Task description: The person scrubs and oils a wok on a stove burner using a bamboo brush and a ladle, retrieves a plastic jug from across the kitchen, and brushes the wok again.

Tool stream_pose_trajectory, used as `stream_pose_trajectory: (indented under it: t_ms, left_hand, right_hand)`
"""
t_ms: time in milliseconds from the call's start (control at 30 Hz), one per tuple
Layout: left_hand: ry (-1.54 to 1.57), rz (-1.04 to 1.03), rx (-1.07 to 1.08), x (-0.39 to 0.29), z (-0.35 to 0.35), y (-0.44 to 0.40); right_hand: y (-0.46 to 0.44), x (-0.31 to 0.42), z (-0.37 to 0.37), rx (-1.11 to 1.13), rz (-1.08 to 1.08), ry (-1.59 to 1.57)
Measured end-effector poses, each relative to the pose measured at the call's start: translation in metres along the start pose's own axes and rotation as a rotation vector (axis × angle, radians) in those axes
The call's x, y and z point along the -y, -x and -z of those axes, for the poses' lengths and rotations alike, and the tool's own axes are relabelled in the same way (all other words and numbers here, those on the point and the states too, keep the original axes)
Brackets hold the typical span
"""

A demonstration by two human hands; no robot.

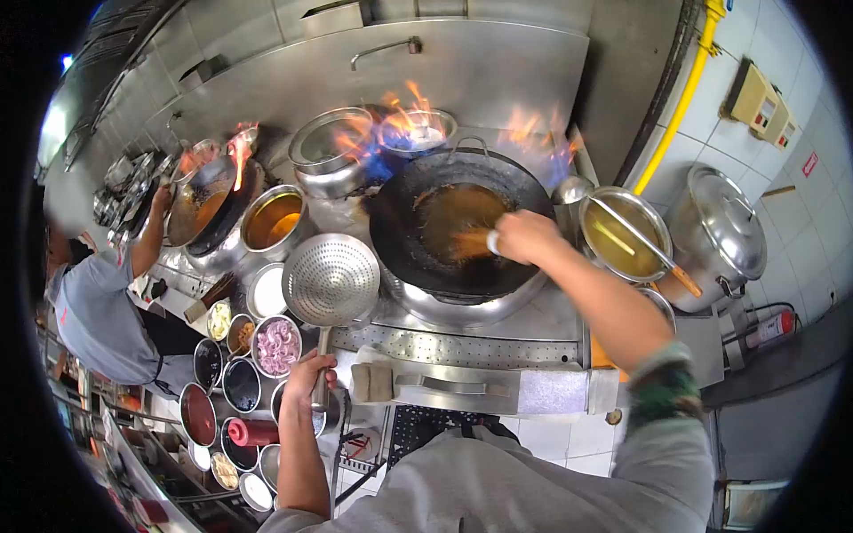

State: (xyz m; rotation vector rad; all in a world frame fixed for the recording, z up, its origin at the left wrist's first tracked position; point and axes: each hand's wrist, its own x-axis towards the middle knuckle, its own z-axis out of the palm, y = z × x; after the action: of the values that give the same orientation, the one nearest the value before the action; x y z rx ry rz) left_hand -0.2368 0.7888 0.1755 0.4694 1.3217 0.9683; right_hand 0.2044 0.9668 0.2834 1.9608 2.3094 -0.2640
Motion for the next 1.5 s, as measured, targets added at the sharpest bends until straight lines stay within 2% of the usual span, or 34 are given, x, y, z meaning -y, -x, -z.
stream_pose_trajectory:
  t_ms: [33,67,200,233,300,367,433,500,533,567,600,667,700,733,767,833,867,900,967,1067,1100,1133,1167,1200,1233,1300,1367,1400,1433,1500]
  left_hand:
    - [0.063,0.037,0.024,0.013,0.003,-0.013]
    - [0.11,0.045,0.023,0.026,0.007,-0.028]
    - [0.137,0.117,0.026,0.038,0.01,-0.034]
    - [0.101,0.107,0.011,0.039,0.012,-0.04]
    - [0.008,0.118,-0.022,0.048,0.025,-0.047]
    - [-0.114,0.12,-0.071,0.05,0.029,-0.054]
    - [-0.328,0.061,-0.117,0.038,0.022,-0.039]
    - [-0.484,-0.062,-0.191,0.044,0.036,-0.032]
    - [-0.613,-0.149,-0.236,0.048,0.044,-0.034]
    - [-0.749,-0.226,-0.278,0.054,0.052,-0.032]
    - [-0.87,-0.228,-0.319,0.059,0.059,-0.036]
    - [-1.056,-0.465,-0.436,0.054,0.037,-0.022]
    - [-1.149,-0.585,-0.498,0.048,0.022,-0.01]
    - [-1.097,-0.714,-0.549,0.04,-0.003,0.009]
    - [-1.031,-0.717,-0.51,0.05,-0.011,0.017]
    - [-0.878,-0.738,-0.44,0.073,-0.022,0.029]
    - [-0.91,-0.748,-0.436,0.08,-0.032,0.033]
    - [-0.995,-0.716,-0.447,0.082,-0.04,0.032]
    - [-0.974,-0.676,-0.51,0.099,-0.042,0.014]
    - [-0.839,-0.541,-0.507,0.12,-0.023,-0.009]
    - [-0.788,-0.489,-0.467,0.121,-0.019,-0.009]
    - [-0.732,-0.443,-0.427,0.12,-0.016,-0.01]
    - [-0.673,-0.396,-0.387,0.12,-0.015,-0.012]
    - [-0.733,-0.363,-0.381,0.121,-0.008,-0.02]
    - [-0.633,-0.352,-0.297,0.129,0.002,-0.035]
    - [-0.648,-0.226,-0.198,0.095,-0.024,-0.019]
    - [-0.705,-0.203,-0.149,0.098,-0.012,-0.029]
    - [-0.744,-0.198,-0.136,0.098,-0.009,-0.03]
    - [-0.777,-0.198,-0.125,0.099,-0.007,-0.032]
    - [-0.823,-0.233,-0.189,0.105,-0.009,-0.039]
  right_hand:
    - [-0.029,0.006,-0.017,-0.147,0.059,-0.023]
    - [-0.048,0.021,-0.02,-0.187,-0.001,-0.107]
    - [-0.042,0.017,0.013,0.029,0.105,-0.101]
    - [-0.048,0.0,0.008,-0.07,0.272,-0.064]
    - [-0.078,-0.006,0.001,-0.028,0.248,-0.142]
    - [-0.088,0.016,-0.018,-0.149,0.275,-0.267]
    - [-0.075,0.007,-0.019,-0.149,0.434,-0.155]
    - [-0.051,-0.025,0.01,0.084,0.549,-0.199]
    - [-0.027,-0.014,0.048,0.281,0.309,-0.229]
    - [-0.035,-0.016,0.047,0.336,0.271,-0.285]
    - [-0.045,-0.012,0.033,0.279,0.273,-0.378]
    - [-0.067,0.006,0.01,0.19,0.237,-0.529]
    - [-0.065,0.003,0.012,0.249,0.281,-0.485]
    - [-0.058,-0.004,0.02,0.308,0.323,-0.444]
    - [-0.047,-0.012,0.029,0.372,0.362,-0.404]
    - [-0.029,-0.028,0.063,0.492,0.272,-0.294]
    - [-0.047,-0.03,0.055,0.481,0.329,-0.311]
    - [-0.062,-0.033,0.038,0.473,0.376,-0.338]
    - [-0.071,-0.001,0.015,0.255,0.264,-0.495]
    - [-0.042,-0.001,0.042,0.394,0.292,-0.409]
    - [-0.022,-0.012,0.066,0.476,0.263,-0.335]
    - [-0.021,-0.036,0.062,0.468,0.268,-0.302]
    - [-0.016,-0.038,0.069,0.406,0.177,-0.163]
    - [-0.035,-0.038,0.055,0.32,0.22,-0.08]
    - [-0.059,-0.038,0.025,0.234,0.251,0.0]
    - [-0.079,-0.023,-0.024,-0.152,0.259,-0.234]
    - [-0.061,-0.003,-0.022,-0.178,0.264,-0.123]
    - [-0.043,0.0,0.0,0.008,0.207,-0.055]
    - [-0.026,-0.009,0.011,0.012,0.247,0.003]
    - [-0.029,-0.029,0.02,0.048,0.155,0.053]
